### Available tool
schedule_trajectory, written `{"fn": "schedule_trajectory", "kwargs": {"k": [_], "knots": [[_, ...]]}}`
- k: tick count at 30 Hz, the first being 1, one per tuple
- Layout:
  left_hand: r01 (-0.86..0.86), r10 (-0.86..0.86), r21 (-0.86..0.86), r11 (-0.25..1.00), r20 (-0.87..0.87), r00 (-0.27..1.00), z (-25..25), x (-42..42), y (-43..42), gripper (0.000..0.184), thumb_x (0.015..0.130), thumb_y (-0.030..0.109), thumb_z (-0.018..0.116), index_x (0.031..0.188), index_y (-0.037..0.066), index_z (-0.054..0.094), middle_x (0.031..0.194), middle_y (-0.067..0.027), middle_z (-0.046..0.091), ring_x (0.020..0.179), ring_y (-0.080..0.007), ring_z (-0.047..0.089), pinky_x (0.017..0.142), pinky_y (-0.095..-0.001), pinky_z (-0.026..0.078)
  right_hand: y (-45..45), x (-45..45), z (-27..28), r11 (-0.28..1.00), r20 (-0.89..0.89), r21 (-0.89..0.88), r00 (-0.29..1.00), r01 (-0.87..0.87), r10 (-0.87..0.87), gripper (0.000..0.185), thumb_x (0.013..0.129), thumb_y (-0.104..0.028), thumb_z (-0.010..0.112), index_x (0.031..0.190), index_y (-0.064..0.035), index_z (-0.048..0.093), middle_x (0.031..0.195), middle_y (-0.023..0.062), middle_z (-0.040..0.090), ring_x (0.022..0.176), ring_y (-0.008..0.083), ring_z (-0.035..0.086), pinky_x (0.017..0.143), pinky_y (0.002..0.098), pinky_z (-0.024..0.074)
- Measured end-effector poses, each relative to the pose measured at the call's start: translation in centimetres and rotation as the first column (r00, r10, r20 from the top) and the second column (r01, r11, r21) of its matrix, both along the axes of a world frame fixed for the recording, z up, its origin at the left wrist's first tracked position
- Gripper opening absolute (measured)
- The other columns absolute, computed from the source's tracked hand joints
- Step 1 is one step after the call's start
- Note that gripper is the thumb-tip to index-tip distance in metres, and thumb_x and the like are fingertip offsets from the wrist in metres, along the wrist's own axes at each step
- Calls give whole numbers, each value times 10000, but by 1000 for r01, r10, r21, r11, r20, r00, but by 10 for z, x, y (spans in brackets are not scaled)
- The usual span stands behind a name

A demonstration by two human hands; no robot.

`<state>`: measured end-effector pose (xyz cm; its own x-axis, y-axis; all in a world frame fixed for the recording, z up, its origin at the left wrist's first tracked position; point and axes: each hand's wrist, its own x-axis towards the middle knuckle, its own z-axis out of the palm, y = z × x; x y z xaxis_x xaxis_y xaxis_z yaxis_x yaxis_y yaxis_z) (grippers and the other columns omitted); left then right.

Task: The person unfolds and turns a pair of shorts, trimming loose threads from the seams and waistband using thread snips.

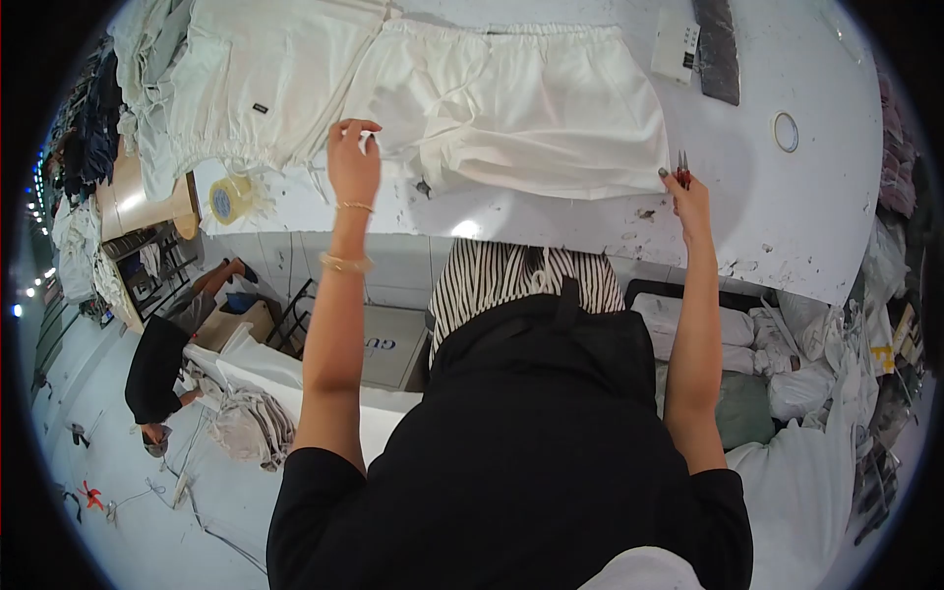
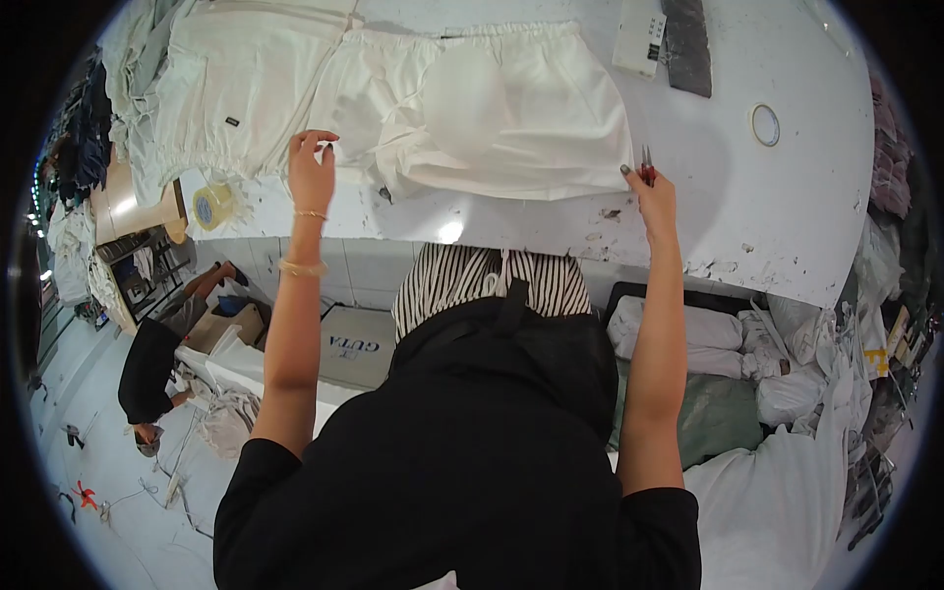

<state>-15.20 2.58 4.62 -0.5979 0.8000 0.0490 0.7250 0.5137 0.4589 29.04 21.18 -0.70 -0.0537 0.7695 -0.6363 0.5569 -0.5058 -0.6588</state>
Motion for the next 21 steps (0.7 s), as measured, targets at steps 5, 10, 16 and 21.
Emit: {"fn": "schedule_trajectory", "kwargs": {"k": [5, 10, 16, 21], "knots": [[-108, 115, -41, 993, 271, 956, 13, 128, -18, 318, 730, 136, 667, 1011, 65, 538, 1052, -87, 499, 840, -248, 565, 713, -341, 461, -3, 3, -3, 995, 45, 69, 997, -66, 63, 235, 772, -246, 694, 755, -36, 590, 646, -25, 498, 534, 59, 383, 477, 232, 307], [-42, 40, -121, 992, -22, 999, -4, 159, -10, 388, 730, 135, 680, 1080, 92, 518, 1154, -90, 441, 837, -255, 569, 705, -384, 476, 4, 0, 1, 999, -24, -33, 999, 29, -30, 208, 762, -208, 701, 763, -29, 595, 682, -7, 528, 575, 70, 414, 506, 231, 319], [-159, 184, -205, 966, 107, 977, -18, 112, -37, 407, 713, 47, 640, 1086, 120, 495, 1127, -96, 448, 785, -282, 577, 648, -399, 483, -4, -2, -7, 997, 19, 69, 999, -41, 39, 185, 736, -167, 707, 748, -35, 578, 615, -26, 475, 546, 59, 399, 487, 239, 310], [-65, 139, -286, 956, 248, 959, -16, 111, -52, 448, 711, 143, 706, 1094, 120, 474, 1117, -97, 457, 820, -297, 583, 631, -410, 481, -10, -7, -2, 998, 7, -51, 1000, 22, -21, 185, 738, -174, 689, 730, -39, 563, 570, -33, 448, 484, 64, 379, 442, 242, 291]]}}
